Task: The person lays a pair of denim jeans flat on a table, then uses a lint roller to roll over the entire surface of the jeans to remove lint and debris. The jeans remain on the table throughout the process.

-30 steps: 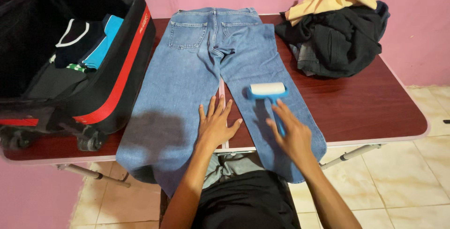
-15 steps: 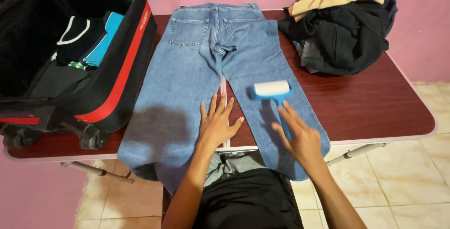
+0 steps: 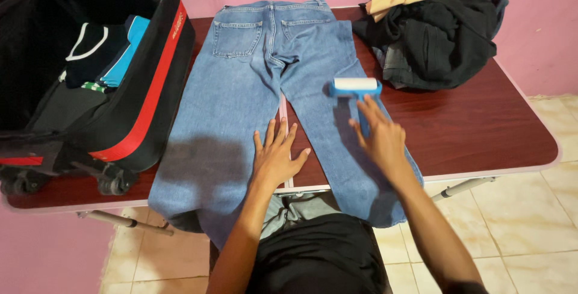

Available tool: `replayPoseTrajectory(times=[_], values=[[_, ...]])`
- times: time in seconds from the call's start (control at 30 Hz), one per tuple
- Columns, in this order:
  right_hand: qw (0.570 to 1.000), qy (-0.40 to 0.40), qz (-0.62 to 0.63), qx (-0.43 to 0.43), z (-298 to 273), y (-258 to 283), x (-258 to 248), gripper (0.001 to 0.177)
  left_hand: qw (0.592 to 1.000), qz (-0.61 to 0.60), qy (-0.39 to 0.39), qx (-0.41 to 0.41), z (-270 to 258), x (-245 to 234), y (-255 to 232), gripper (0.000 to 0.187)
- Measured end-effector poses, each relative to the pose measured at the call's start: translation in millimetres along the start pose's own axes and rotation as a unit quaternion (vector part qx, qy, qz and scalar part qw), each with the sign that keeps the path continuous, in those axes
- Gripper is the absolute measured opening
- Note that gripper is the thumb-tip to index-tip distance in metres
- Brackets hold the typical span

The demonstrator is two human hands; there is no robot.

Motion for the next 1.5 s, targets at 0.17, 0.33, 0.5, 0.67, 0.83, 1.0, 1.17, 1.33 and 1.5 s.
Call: replayPoseTrajectory(times=[0.17, 0.33, 0.5, 0.67, 0.83, 1.0, 1.17, 1.33, 1.5], values=[[0.998, 0.066, 0.02, 0.006, 39.5, -26.6, 18.0, 0.048, 1.0, -0.002, 0.007, -0.002, 1.0, -0.3, 0.4, 0.081], [0.998, 0.041, 0.038, -0.003, -14.9, -2.5, -20.8, 0.047, 1.0, 0.005, -0.001, 0.007, 0.6, 0.7, 0.6, 0.081], [0.993, 0.014, 0.109, 0.051, -99.9, 26.0, -84.5, 0.043, 1.0, 0.0, -0.018, 0.008, 0.1, 1.5, 1.0, 0.081], [0.992, 0.022, 0.122, 0.032, -99.1, 19.8, -92.9, 0.04, 0.999, 0.007, -0.038, 0.011, -3.2, 1.6, 2.6, 0.081], [0.992, 0.029, 0.122, 0.021, -26.5, -6.3, -33.0, 0.043, 0.999, 0.004, -0.034, 0.011, -0.4, 3.6, 1.0, 0.081], [0.991, 0.046, 0.122, 0.014, 37.4, -18.8, 11.8, 0.047, 0.999, -0.001, -0.033, 0.011, -0.1, 1.8, 2.5, 0.081], [0.992, 0.076, 0.092, 0.03, 7.9, -17.1, -4.2, 0.05, 1.0, 0.002, -0.005, 0.005, 0.3, 1.3, 0.1, 0.082], [0.996, 0.049, 0.069, -0.003, -78.8, 16.4, -73.2, 0.048, 0.999, -0.004, 0.035, -0.002, 3.3, -6.4, -3.1, 0.084], [0.992, 0.085, 0.066, 0.063, -110.8, 25.0, -109.5, 0.041, 0.998, -0.033, -0.027, 0.05, 13.5, -11.7, -22.4, 0.084]])
Point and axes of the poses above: each hand's wrist, its own z-axis towards the middle knuckle, its own x-axis out of the palm, y = z × x, the point moved 5 cm from there along z, towards the middle knuckle, and after that the axes turned 7 degrees about z, right-handed, at the moved point
